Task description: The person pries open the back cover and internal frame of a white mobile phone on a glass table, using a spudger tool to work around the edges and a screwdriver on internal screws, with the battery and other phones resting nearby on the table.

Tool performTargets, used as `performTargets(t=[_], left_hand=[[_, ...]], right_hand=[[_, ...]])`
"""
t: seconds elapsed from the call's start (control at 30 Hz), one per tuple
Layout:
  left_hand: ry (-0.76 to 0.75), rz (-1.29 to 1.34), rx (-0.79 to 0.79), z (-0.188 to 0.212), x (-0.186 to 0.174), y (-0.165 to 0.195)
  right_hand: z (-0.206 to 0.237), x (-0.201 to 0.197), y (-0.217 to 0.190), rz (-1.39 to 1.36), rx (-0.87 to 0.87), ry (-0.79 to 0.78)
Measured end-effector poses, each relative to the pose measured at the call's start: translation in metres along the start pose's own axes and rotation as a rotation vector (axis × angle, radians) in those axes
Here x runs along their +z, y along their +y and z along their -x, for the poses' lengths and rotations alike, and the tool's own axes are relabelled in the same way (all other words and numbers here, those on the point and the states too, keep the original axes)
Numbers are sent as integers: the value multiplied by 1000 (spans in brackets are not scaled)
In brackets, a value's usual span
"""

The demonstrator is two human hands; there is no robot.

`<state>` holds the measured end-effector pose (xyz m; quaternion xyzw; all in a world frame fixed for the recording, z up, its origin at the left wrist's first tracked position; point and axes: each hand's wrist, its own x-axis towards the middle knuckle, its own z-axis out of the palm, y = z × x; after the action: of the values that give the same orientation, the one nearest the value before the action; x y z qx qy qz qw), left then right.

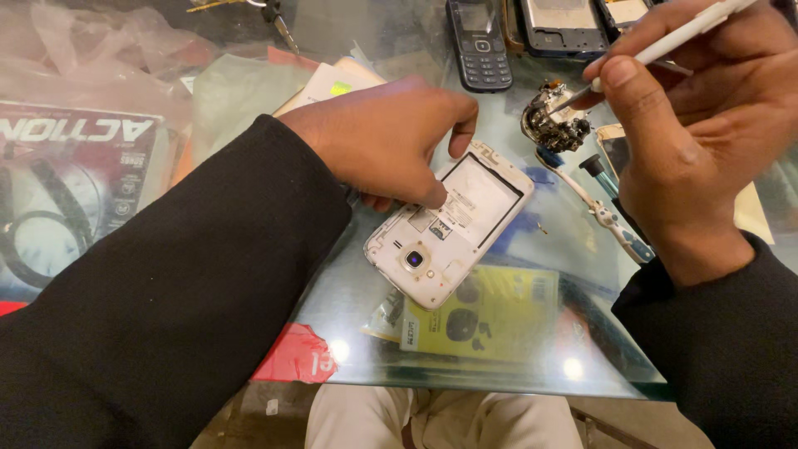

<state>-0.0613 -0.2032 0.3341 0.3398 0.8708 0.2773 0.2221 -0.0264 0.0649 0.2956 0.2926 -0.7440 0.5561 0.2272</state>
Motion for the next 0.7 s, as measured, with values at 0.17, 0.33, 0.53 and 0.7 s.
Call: performTargets(t=[0.17, 0.33, 0.53, 0.7], left_hand=[[-4, 59, -45, 1, 0, 3], [3, 143, -65, -2, 1, 2], [30, 163, -78, -3, 3, 0], [-42, 57, -33, -4, 1, -2]], right_hand=[[1, -5, 2, 62, -74, -58], [1, -7, 3, 53, -22, -25], [-5, -4, -3, 170, 7, -74], [-4, 6, -8, 260, -23, -176]])
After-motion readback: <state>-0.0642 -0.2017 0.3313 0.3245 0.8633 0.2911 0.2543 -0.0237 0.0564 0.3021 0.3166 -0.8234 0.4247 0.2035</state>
